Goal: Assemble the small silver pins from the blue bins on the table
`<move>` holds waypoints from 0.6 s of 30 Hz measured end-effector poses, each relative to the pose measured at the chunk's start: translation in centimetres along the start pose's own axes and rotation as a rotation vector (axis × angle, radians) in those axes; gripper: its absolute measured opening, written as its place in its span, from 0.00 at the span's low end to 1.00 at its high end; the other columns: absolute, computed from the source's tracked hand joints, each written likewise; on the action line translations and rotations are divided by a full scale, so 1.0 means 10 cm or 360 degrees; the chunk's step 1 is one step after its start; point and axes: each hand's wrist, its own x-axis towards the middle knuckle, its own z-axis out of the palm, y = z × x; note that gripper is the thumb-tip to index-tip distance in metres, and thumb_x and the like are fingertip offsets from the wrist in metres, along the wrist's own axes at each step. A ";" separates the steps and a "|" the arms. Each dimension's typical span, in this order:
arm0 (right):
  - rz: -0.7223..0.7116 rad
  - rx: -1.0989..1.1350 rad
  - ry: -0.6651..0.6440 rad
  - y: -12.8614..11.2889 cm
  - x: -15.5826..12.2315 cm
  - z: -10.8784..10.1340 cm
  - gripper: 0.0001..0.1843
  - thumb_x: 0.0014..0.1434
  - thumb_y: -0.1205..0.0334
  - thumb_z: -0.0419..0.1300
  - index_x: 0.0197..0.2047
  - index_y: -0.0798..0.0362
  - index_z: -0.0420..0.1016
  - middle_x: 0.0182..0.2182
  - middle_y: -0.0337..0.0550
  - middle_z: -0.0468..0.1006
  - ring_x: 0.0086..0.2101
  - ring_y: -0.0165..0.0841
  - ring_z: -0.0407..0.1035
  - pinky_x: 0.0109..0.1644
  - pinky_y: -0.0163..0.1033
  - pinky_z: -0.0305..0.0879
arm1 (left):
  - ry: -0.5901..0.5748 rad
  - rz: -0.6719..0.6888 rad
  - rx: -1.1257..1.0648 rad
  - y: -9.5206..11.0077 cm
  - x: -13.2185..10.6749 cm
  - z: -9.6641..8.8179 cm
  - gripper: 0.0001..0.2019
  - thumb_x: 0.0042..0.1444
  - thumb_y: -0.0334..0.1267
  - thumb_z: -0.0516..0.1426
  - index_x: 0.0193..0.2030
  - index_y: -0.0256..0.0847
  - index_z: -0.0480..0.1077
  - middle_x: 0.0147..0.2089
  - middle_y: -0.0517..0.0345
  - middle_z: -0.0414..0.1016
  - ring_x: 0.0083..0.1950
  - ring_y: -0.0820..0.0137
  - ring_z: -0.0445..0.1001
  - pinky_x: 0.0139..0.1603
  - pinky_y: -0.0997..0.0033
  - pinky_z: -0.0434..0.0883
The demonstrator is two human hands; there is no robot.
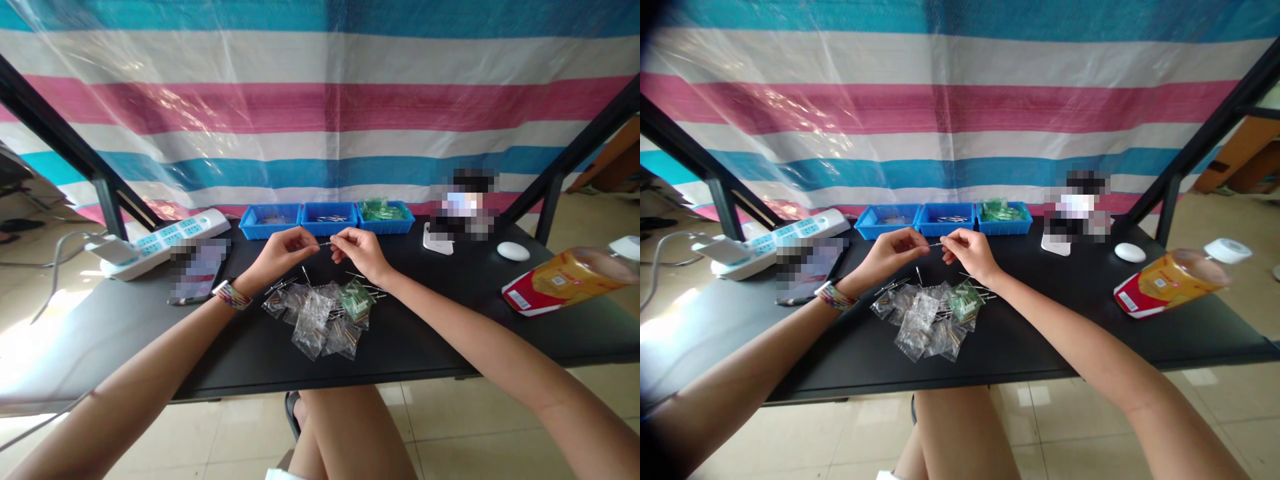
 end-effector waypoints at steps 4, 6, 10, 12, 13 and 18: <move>0.0011 0.0087 -0.0065 -0.04 -0.03 0.01 0.26 0.51 0.38 0.77 0.37 0.52 0.78 0.30 0.39 0.82 0.27 0.32 0.78 0.33 0.38 0.79 | 0.0051 -0.0009 0.0126 0.00 0.00 -0.03 0.20 0.64 0.55 0.65 0.35 0.38 0.78 0.35 0.53 0.82 0.37 0.67 0.78 0.40 0.69 0.72; 0.0003 0.0123 -0.0092 -0.05 -0.05 0.01 0.24 0.50 0.44 0.79 0.38 0.52 0.78 0.29 0.37 0.81 0.27 0.32 0.78 0.33 0.38 0.80 | 0.0062 -0.0010 0.0162 0.00 0.00 -0.03 0.21 0.65 0.56 0.64 0.34 0.38 0.78 0.34 0.53 0.83 0.37 0.67 0.78 0.40 0.69 0.73; -0.0007 0.0115 -0.0106 -0.04 -0.06 0.02 0.20 0.49 0.50 0.79 0.34 0.53 0.77 0.27 0.37 0.80 0.26 0.32 0.78 0.33 0.38 0.80 | 0.0029 -0.0017 0.0185 0.02 0.00 -0.02 0.22 0.66 0.56 0.63 0.32 0.39 0.78 0.34 0.52 0.83 0.37 0.66 0.79 0.41 0.68 0.73; -0.0015 0.0113 -0.0054 -0.02 -0.03 0.02 0.18 0.50 0.52 0.78 0.33 0.53 0.77 0.26 0.37 0.80 0.26 0.32 0.78 0.32 0.38 0.79 | 0.0018 -0.0021 0.0191 0.03 0.00 -0.03 0.22 0.67 0.56 0.61 0.32 0.39 0.78 0.34 0.52 0.83 0.38 0.65 0.80 0.42 0.68 0.74; -0.0032 0.0122 0.0022 -0.02 -0.01 0.01 0.18 0.50 0.52 0.78 0.33 0.53 0.78 0.26 0.37 0.80 0.26 0.32 0.78 0.33 0.38 0.80 | 0.0009 -0.0024 0.0186 0.02 0.01 -0.05 0.22 0.68 0.55 0.60 0.33 0.39 0.78 0.35 0.51 0.83 0.39 0.65 0.80 0.43 0.67 0.74; -0.0036 0.0052 0.0355 -0.04 0.13 -0.10 0.22 0.54 0.50 0.73 0.48 0.52 0.83 0.43 0.45 0.86 0.25 0.29 0.78 0.27 0.36 0.77 | -0.0336 0.0057 0.0337 -0.06 0.03 -0.22 0.09 0.60 0.38 0.61 0.41 0.40 0.83 0.44 0.51 0.85 0.46 0.62 0.81 0.51 0.65 0.75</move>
